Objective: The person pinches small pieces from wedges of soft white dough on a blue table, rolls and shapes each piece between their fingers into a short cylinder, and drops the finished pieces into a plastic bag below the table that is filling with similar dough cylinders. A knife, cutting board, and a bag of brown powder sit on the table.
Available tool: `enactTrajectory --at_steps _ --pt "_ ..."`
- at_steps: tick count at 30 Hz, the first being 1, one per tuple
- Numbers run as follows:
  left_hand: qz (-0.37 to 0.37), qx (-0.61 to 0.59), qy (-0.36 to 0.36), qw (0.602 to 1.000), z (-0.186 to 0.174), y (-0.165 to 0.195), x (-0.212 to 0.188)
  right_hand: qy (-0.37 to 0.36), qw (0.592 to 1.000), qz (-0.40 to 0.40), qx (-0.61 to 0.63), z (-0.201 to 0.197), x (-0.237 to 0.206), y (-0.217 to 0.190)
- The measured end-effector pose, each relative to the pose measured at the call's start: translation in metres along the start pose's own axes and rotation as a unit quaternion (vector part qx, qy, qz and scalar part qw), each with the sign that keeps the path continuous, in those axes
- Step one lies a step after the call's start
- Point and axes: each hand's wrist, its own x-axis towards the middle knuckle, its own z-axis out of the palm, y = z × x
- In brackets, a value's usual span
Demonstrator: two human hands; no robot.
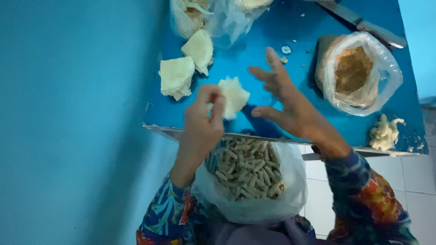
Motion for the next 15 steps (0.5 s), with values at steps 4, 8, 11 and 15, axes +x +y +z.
enactTrajectory --at_steps 4,8,11,15 --pt "-0.107 -0.109 -0.093 0.984 0.011 0.012 0.003 0.014 0.975 0.178 0.131 0.002 0.005 0.001" --pt "-0.113 -0.088 -0.077 0.987 0.001 0.008 -0.009 -0.013 0.960 0.279 -0.013 -0.015 -0.034 0.006" --pt "-0.151 -0.071 -0.057 0.984 0.001 0.001 -0.018 -0.033 0.925 0.227 -0.303 -0.035 -0.057 0.015" --pt "-0.076 -0.083 -0.044 0.993 0.026 0.000 -0.022 0.120 0.876 0.074 -0.462 -0.052 -0.062 0.012"
